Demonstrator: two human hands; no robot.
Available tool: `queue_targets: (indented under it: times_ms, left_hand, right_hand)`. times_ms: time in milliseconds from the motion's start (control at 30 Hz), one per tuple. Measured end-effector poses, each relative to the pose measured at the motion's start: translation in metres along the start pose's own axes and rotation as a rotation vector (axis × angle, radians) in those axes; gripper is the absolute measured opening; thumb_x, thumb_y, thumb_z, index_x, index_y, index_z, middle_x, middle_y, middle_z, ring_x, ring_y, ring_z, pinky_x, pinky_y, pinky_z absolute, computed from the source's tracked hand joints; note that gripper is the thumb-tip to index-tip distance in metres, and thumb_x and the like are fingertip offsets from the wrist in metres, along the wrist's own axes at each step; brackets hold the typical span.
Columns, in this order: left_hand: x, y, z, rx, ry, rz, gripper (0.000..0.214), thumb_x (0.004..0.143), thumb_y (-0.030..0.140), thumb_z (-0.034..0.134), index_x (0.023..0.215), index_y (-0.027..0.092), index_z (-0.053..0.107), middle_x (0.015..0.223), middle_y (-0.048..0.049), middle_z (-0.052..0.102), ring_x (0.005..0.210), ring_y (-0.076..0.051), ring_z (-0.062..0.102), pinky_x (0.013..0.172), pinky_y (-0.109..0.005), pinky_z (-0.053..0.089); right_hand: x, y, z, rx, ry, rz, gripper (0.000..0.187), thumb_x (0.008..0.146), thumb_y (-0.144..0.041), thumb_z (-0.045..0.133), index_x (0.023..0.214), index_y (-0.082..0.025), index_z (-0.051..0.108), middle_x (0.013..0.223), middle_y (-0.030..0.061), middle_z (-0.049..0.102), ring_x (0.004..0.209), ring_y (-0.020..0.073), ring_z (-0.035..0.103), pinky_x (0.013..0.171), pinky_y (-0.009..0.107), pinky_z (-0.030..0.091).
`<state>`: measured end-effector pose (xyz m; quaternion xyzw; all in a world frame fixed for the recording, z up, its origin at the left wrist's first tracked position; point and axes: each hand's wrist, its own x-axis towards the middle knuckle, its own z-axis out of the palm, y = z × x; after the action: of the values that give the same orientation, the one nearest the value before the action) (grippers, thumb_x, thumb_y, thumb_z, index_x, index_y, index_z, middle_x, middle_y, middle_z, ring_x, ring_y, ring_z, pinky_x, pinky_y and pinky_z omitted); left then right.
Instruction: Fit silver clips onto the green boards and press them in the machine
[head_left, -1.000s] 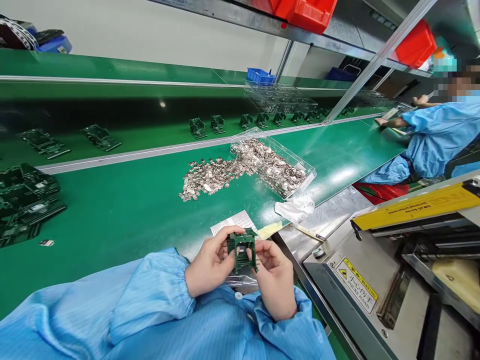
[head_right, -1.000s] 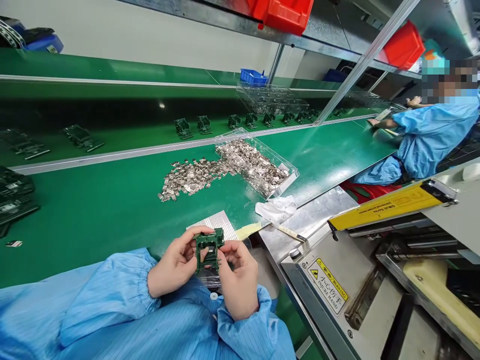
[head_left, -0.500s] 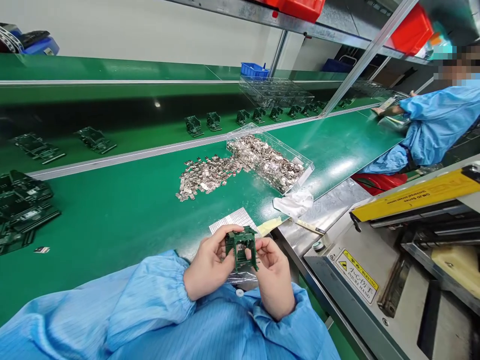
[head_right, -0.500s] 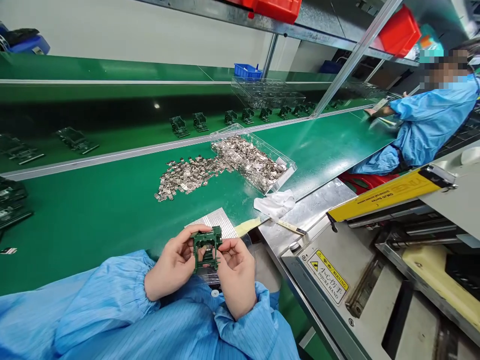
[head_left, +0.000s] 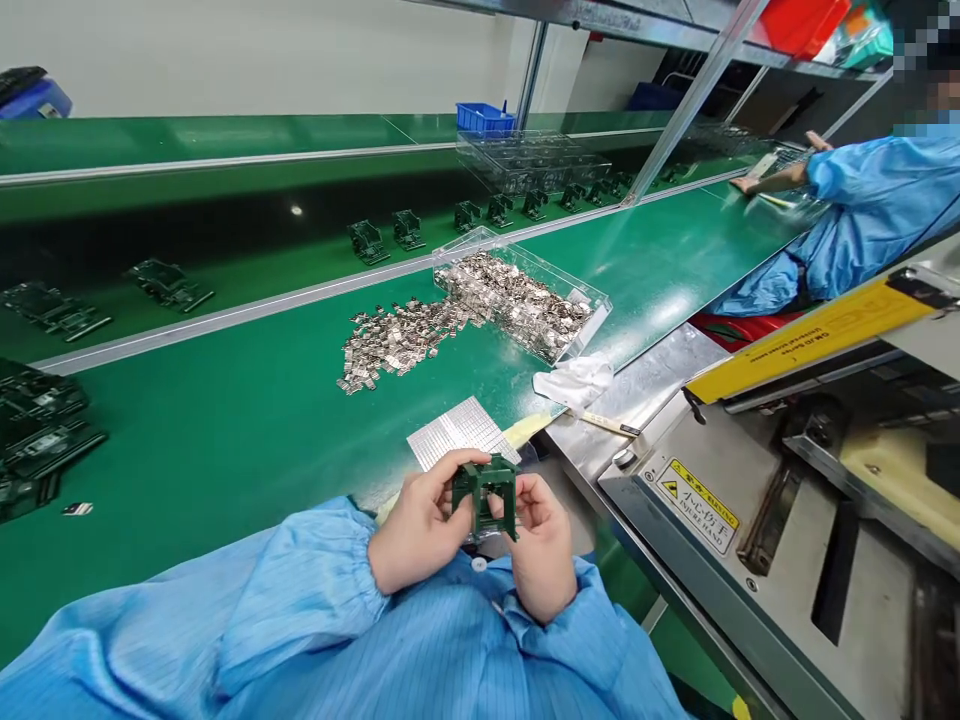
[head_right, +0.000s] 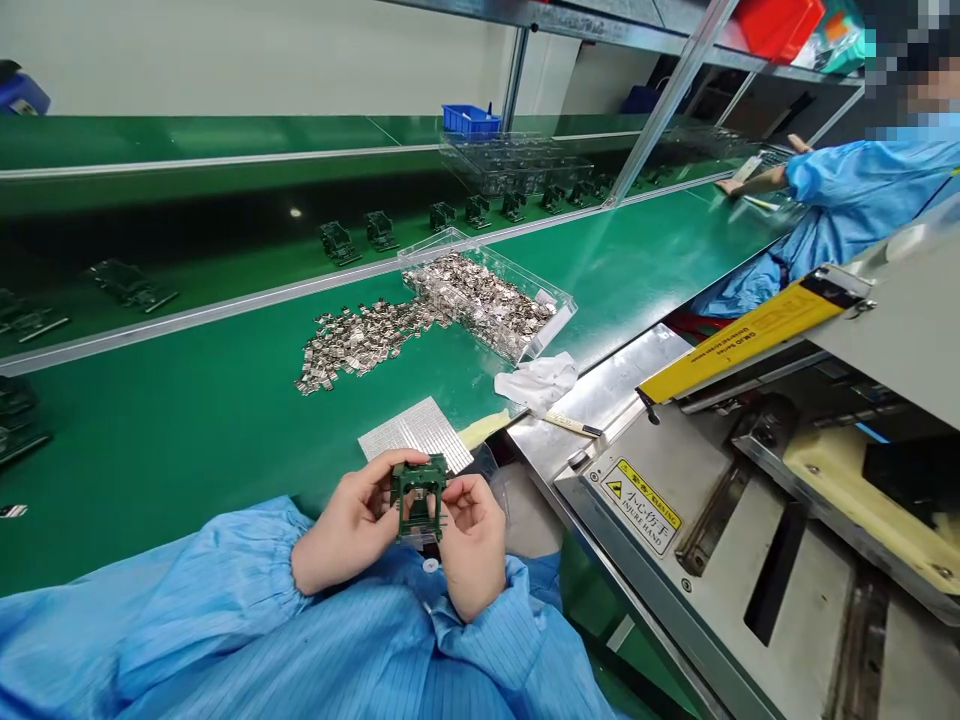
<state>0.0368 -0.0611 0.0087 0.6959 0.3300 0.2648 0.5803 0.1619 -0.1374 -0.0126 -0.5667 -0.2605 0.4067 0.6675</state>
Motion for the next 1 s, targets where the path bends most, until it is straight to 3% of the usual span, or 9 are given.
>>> queue_targets:
  times_ms: [67, 200, 400, 567, 1000]
  left_hand:
    - [0.004, 0.001, -0.004, 0.008, -0.014, 0.019, 0.037, 0.077, 0.013, 0.057, 0.113, 0.019, 0.057, 0.081, -0.0011, 0.065, 0.053, -0.007, 0.051, 0.046, -0.017, 0.041]
    - [0.033, 0.001, -0.011, -0.193, 0.101, 0.018, 0.038, 0.077, 0.023, 0.063, 0.113, 0.018, 0.053, 0.096, -0.0047, 0.066, 0.070, -0.012, 0.063, 0.059, -0.022, 0.055]
    - [0.075, -0.012, -0.003, -0.177, 0.166, 0.094, 0.042, 0.073, 0.021, 0.065, 0.112, 0.016, 0.052, 0.094, -0.0043, 0.067, 0.081, -0.015, 0.066, 0.072, -0.024, 0.055]
    - [0.073, -0.021, -0.001, -0.044, 0.150, 0.149, 0.040, 0.078, 0.014, 0.059, 0.118, 0.017, 0.053, 0.094, -0.0034, 0.067, 0.080, -0.013, 0.064, 0.068, -0.020, 0.051]
    - [0.074, -0.022, -0.002, -0.020, 0.168, 0.133, 0.041, 0.077, 0.014, 0.058, 0.119, 0.017, 0.054, 0.089, -0.0020, 0.067, 0.075, -0.012, 0.064, 0.066, -0.019, 0.051]
  right_hand:
    - [0.000, 0.007, -0.014, -0.015, 0.024, 0.000, 0.025, 0.076, -0.038, 0.074, 0.081, -0.020, 0.058, 0.075, 0.0013, 0.063, 0.067, 0.0149, 0.058, 0.059, 0.024, 0.050]
    - [0.011, 0.026, -0.035, -0.140, 0.109, 0.042, 0.035, 0.079, -0.051, 0.068, 0.085, -0.018, 0.065, 0.079, 0.0064, 0.069, 0.068, 0.0178, 0.062, 0.064, 0.030, 0.053]
    - [0.035, 0.048, -0.013, -0.202, 0.055, 0.026, 0.042, 0.075, -0.058, 0.067, 0.070, -0.017, 0.065, 0.060, 0.0029, 0.063, 0.056, 0.0157, 0.056, 0.053, 0.027, 0.046]
    - [0.036, 0.062, 0.000, -0.200, 0.093, -0.044, 0.048, 0.084, -0.059, 0.055, 0.061, -0.018, 0.058, 0.054, 0.0018, 0.058, 0.051, 0.0142, 0.051, 0.051, 0.026, 0.042]
    - [0.035, 0.066, -0.014, -0.389, 0.022, -0.201, 0.048, 0.093, -0.051, 0.041, 0.061, -0.020, 0.058, 0.057, 0.0027, 0.060, 0.055, 0.0166, 0.055, 0.055, 0.028, 0.043]
